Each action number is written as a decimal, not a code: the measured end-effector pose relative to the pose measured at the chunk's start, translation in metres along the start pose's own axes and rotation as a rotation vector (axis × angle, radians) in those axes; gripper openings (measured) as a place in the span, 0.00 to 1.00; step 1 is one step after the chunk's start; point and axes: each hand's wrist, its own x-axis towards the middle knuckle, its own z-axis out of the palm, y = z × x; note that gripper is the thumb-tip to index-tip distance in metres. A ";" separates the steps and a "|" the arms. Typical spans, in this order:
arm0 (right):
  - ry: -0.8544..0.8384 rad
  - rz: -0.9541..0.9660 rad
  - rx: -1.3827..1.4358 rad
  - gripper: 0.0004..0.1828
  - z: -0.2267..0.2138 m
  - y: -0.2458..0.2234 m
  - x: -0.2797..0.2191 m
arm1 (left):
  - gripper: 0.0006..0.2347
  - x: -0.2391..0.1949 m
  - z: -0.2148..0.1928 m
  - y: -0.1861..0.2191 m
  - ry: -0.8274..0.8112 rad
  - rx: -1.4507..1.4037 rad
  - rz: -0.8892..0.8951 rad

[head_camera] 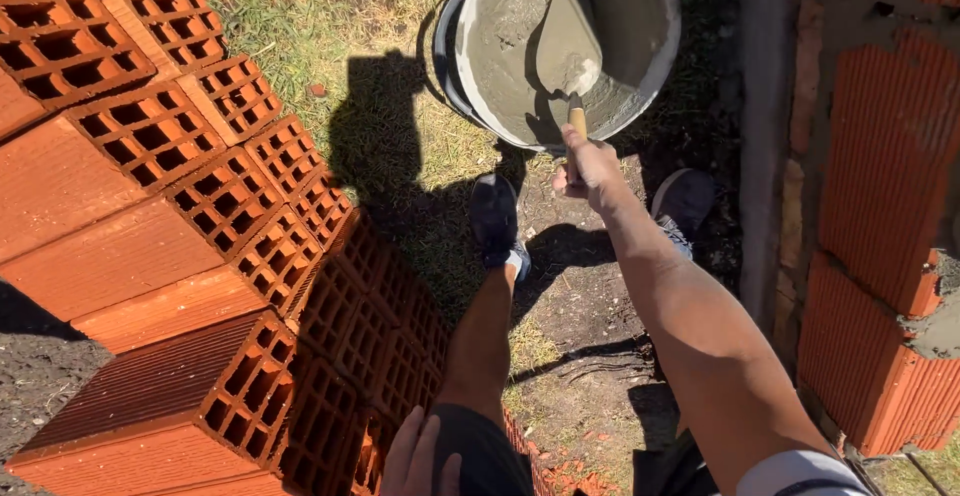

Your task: The person scoops cement from a bucket using a trowel and spreads it onto a line of orange brick pavers. They then pick up a paver, place it onto the cement, and tap it into position. The person repeats this process, applying cement and laying additional pavers along the line.

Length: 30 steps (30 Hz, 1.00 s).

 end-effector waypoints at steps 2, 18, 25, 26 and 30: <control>-0.135 0.045 -0.044 0.26 -0.009 -0.023 -0.014 | 0.18 0.012 -0.009 0.020 0.090 -0.161 -0.018; -0.157 -0.923 -0.400 0.14 -0.098 0.043 -0.154 | 0.20 0.016 -0.025 -0.003 -0.194 -0.140 0.026; 0.261 -1.006 -0.267 0.28 -0.104 -0.062 -0.103 | 0.20 0.022 -0.010 0.015 -0.030 -0.188 0.070; 0.319 -1.042 -0.272 0.31 -0.115 -0.078 -0.090 | 0.20 0.025 0.008 0.004 0.056 -0.169 0.125; 0.340 -0.994 -0.280 0.31 -0.151 -0.120 -0.077 | 0.21 0.025 0.005 0.030 0.053 -0.114 0.173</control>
